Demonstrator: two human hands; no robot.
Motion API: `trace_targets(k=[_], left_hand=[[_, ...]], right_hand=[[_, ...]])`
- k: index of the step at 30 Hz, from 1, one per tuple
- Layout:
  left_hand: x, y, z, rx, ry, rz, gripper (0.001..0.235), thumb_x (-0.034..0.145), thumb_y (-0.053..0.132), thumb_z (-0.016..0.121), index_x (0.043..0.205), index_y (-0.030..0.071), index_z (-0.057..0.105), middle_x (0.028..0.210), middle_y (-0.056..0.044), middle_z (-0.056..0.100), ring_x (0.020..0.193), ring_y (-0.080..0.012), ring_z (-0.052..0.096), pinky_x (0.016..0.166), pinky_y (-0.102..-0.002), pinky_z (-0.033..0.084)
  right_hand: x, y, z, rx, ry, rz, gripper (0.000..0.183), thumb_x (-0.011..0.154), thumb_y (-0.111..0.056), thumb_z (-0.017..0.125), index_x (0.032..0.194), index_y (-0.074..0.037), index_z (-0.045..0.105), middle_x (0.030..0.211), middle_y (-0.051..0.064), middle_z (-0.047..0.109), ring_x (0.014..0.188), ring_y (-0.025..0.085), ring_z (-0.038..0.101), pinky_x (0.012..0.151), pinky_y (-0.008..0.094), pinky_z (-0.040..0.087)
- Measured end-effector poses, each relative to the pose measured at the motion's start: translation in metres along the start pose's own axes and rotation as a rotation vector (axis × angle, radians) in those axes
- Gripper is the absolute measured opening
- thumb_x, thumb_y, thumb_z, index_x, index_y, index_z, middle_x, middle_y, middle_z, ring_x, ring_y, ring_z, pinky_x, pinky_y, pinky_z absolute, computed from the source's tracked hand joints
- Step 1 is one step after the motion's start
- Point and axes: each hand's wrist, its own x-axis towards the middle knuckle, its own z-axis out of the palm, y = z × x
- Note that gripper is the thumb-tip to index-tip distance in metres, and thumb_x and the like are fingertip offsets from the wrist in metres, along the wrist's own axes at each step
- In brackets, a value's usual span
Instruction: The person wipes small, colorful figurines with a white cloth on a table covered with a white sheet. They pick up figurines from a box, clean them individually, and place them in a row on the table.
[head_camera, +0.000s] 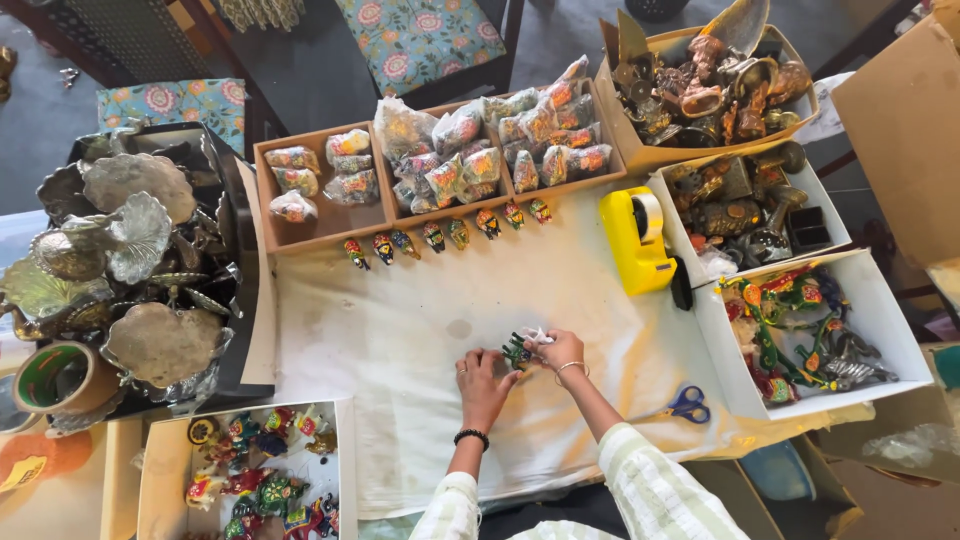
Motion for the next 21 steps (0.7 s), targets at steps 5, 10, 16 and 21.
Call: trace_targets(k=[5, 10, 16, 21], left_hand=[[-0.005, -0.003, 0.003, 0.005, 0.027, 0.033, 0.051, 0.071, 0.038, 0.090, 0.111, 0.013, 0.068, 0.123, -0.012, 0.054, 0.114, -0.0375, 0.047, 0.094, -0.050, 0.043], [-0.004, -0.005, 0.004, 0.015, -0.008, -0.003, 0.055, 0.071, 0.042, 0.089, 0.113, 0.014, 0.069, 0.120, -0.010, 0.055, 0.113, -0.0361, 0.048, 0.096, -0.049, 0.043], [-0.002, -0.005, 0.007, 0.030, 0.013, -0.017, 0.066, 0.067, 0.047, 0.091, 0.116, 0.009, 0.068, 0.122, -0.011, 0.054, 0.112, -0.0373, 0.047, 0.095, -0.050, 0.043], [0.005, 0.021, -0.006, -0.029, 0.055, -0.107, 0.069, 0.064, 0.027, 0.086, 0.127, 0.011, 0.063, 0.121, -0.010, 0.055, 0.111, -0.0373, 0.049, 0.096, -0.051, 0.042]], right_hand=[[-0.002, 0.010, 0.003, 0.153, 0.008, 0.009, 0.030, 0.074, -0.024, 0.091, 0.088, -0.002, 0.076, 0.076, 0.005, 0.076, 0.062, 0.012, 0.074, 0.050, 0.027, 0.060], [-0.002, 0.005, 0.001, 0.139, -0.020, 0.016, 0.031, 0.075, -0.021, 0.092, 0.087, 0.001, 0.074, 0.076, 0.007, 0.076, 0.061, 0.014, 0.073, 0.049, 0.028, 0.059], [-0.010, -0.010, 0.003, 0.048, 0.018, -0.025, 0.027, 0.073, -0.022, 0.091, 0.083, -0.002, 0.075, 0.073, 0.010, 0.075, 0.065, 0.020, 0.074, 0.054, 0.034, 0.061], [-0.027, -0.014, 0.029, -0.553, 0.046, -0.610, 0.027, 0.084, -0.017, 0.074, 0.108, -0.004, 0.072, 0.107, 0.016, 0.073, 0.100, 0.033, 0.071, 0.088, 0.042, 0.056]])
